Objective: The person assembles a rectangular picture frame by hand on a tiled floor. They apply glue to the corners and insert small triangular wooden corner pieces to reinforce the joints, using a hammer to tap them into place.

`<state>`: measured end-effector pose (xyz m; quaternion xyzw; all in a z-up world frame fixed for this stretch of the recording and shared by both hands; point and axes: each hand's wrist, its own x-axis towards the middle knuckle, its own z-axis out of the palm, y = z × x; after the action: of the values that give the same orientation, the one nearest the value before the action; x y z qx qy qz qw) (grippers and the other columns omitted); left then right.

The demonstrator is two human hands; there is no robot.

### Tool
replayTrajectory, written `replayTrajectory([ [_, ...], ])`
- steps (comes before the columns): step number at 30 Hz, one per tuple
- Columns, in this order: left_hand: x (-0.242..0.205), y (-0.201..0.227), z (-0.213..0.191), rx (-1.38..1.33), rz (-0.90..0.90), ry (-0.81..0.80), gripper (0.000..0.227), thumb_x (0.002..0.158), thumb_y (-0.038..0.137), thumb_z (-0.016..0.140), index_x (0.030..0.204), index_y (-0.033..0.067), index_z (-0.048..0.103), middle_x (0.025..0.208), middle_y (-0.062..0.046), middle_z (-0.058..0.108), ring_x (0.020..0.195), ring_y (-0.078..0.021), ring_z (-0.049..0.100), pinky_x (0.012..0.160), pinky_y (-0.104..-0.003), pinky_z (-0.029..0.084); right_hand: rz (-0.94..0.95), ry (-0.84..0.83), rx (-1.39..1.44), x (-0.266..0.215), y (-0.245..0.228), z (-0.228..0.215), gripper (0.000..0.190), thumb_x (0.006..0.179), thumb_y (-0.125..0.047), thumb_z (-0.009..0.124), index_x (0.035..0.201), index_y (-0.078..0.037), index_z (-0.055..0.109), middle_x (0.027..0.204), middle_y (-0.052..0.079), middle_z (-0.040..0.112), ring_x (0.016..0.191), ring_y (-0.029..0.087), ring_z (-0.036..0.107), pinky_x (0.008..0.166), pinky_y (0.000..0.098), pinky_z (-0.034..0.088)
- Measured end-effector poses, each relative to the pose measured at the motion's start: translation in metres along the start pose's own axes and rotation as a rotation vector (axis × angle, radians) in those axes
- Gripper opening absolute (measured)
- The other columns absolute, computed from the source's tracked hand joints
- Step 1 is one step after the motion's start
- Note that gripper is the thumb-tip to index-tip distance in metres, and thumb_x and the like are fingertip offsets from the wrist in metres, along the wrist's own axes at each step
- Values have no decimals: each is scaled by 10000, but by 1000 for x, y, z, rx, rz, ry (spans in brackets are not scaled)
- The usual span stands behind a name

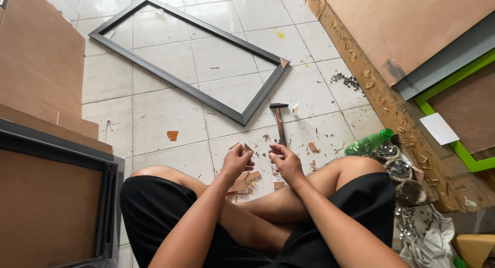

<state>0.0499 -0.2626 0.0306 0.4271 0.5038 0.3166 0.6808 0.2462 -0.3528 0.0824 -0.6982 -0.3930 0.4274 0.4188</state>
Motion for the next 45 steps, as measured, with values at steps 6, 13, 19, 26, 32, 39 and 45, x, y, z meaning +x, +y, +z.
replayTrajectory([
  [6, -58, 39, 1, -49, 53, 25, 607, 1089, 224, 738, 1547, 17, 397, 1073, -189, 786, 1003, -302, 828, 903, -458, 670, -31, -89, 170, -14, -11, -4, 510, 1071, -207, 736, 1568, -105, 677, 1448, 189, 773, 1102, 245, 783, 789, 295, 674],
  [13, -36, -26, -12, -17, 58, -57, 483, 1113, 272, 715, 1560, 210, 543, 982, -51, 837, 931, -156, 828, 687, -209, 573, -57, -115, 230, -16, 2, -9, 506, 1049, -251, 752, 1539, -133, 709, 1396, 161, 798, 1057, 233, 791, 815, 320, 672],
  [19, -44, -34, -13, 6, -21, -70, 398, 1098, 287, 678, 1455, 213, 517, 977, -103, 872, 880, -186, 838, 677, -246, 504, -59, -71, 311, -19, 13, -9, 491, 1066, -230, 711, 1540, -102, 701, 1369, 148, 798, 1035, 209, 780, 858, 323, 659],
  [26, -36, -15, -2, -53, -71, 1, 223, 1101, 327, 609, 1283, 226, 531, 1006, -135, 905, 858, -191, 868, 634, -223, 476, -20, -105, 232, -8, 11, -2, 399, 1082, -290, 747, 1418, -78, 780, 1207, 159, 834, 931, 215, 797, 747, 320, 670],
  [32, 1, -21, 4, -7, -70, -6, 149, 1049, 255, 730, 1148, 182, 647, 1047, -140, 822, 823, -237, 867, 536, -214, 518, 131, -188, 169, 19, 20, 21, 356, 1046, -324, 831, 1313, -92, 794, 1036, 154, 833, 780, 210, 785, 547, 301, 651],
  [39, 91, -23, -14, 158, -47, 48, 206, 977, 282, 817, 1072, 110, 757, 975, -132, 834, 730, -195, 800, 480, -270, 542, 307, -148, 236, 77, 19, 58, 387, 1108, -390, 730, 1326, -73, 682, 1003, 88, 763, 750, 170, 747, 513, 245, 647],
  [45, 87, 5, -46, 1045, 365, 372, 344, 1099, 440, 647, 1393, 260, 663, 1350, -64, 692, 1325, -324, 683, 1013, -477, 580, 321, -167, 10, 142, 36, 67, 361, 1100, -381, 728, 1233, -52, 792, 1008, 131, 855, 741, 185, 818, 533, 316, 703],
])
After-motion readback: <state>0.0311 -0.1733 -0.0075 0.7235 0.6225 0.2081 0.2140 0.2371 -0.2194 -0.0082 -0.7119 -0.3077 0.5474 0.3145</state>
